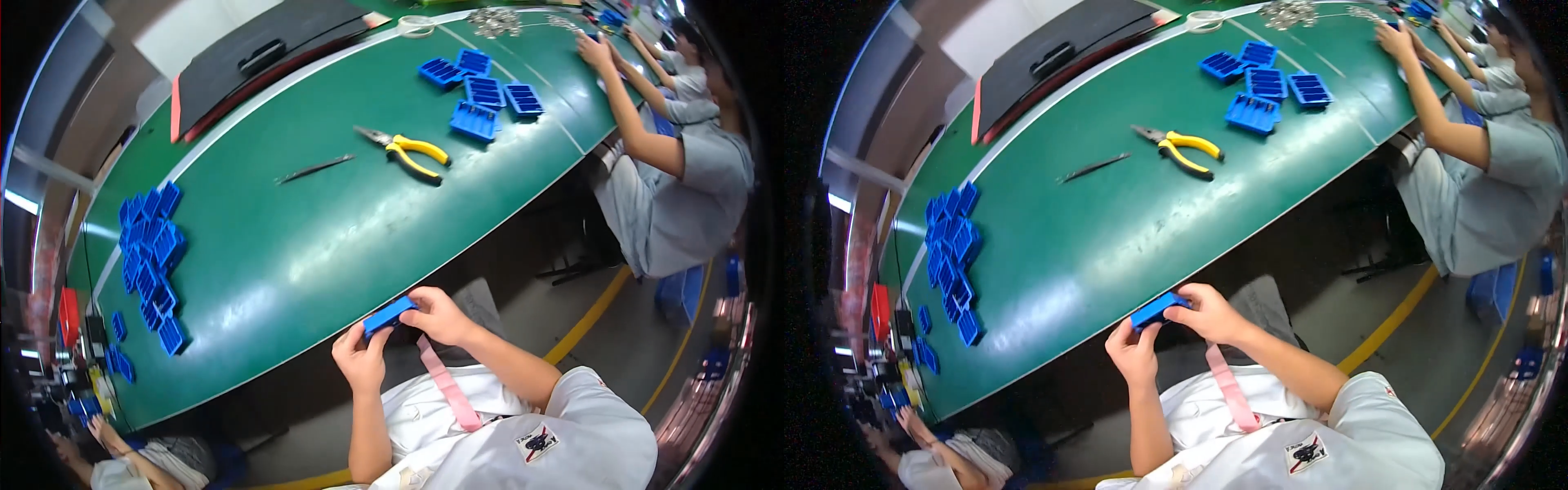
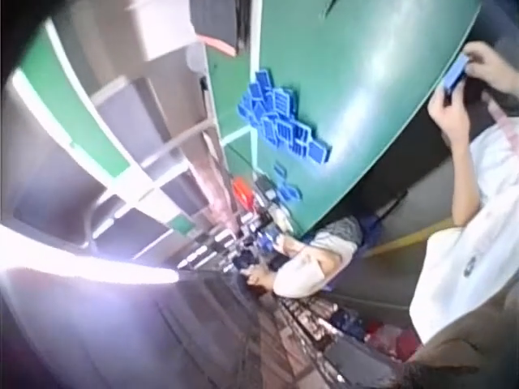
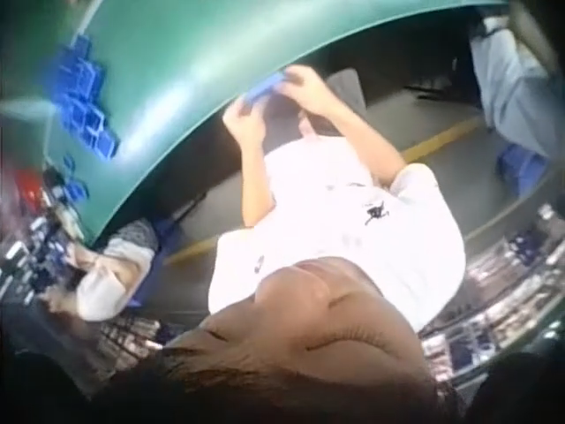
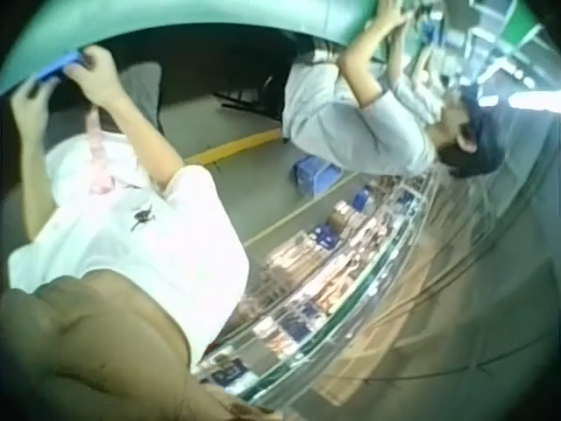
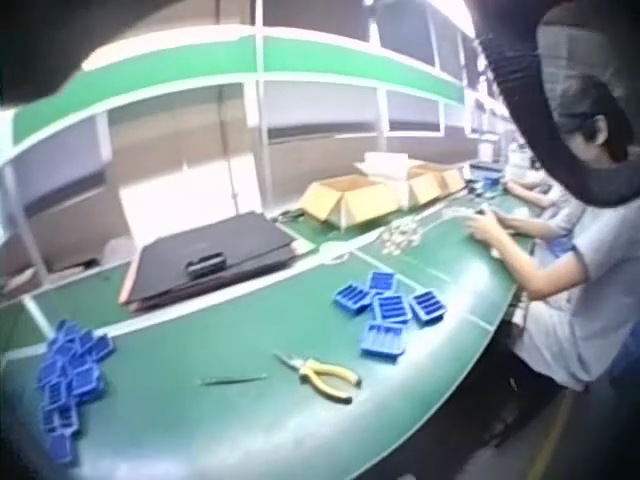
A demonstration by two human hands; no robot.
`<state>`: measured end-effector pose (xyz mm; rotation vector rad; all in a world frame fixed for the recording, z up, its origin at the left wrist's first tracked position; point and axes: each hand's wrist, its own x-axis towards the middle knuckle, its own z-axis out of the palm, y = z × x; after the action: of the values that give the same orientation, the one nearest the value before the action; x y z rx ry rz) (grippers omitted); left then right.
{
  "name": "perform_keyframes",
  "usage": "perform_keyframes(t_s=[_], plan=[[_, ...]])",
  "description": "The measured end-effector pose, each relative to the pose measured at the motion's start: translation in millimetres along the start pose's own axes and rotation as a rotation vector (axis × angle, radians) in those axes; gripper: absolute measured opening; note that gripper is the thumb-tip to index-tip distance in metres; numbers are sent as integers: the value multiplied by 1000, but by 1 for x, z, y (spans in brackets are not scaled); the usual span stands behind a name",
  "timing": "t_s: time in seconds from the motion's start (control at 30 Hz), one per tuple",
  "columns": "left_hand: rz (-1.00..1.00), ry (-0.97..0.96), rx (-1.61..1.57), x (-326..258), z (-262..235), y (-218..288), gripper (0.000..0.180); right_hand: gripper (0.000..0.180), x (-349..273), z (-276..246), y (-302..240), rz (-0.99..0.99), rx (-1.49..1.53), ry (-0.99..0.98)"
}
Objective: The recorder is seen assembling small metal components into blue plastic housings at a factory workbench using various hand tools.
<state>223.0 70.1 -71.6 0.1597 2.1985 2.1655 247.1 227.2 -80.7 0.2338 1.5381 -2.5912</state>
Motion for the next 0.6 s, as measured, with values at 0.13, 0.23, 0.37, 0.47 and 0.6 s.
perform_keyframes(t_s=[0.13, 0.23, 0.37, 0.47, 0.6], plan=[[-23, 62, 97, -5, -6, -5, 22, 43, 7, -1, 18, -45, 3, -121], [-87, 97, 34, -9, -4, -9, 19, 27, 10, 17, 17, -210, -109, 16], [28, 184, -13, -16, 6, -16, 28, 29, 6, 26, 23, -259, -152, 111], [33, 194, -152, -16, 9, -20, 43, 32, 6, 26, 29, -308, -195, 162], [-44, 202, -428, -12, 25, -24, 45, 33, 8, 27, 34, -320, -148, 173]])
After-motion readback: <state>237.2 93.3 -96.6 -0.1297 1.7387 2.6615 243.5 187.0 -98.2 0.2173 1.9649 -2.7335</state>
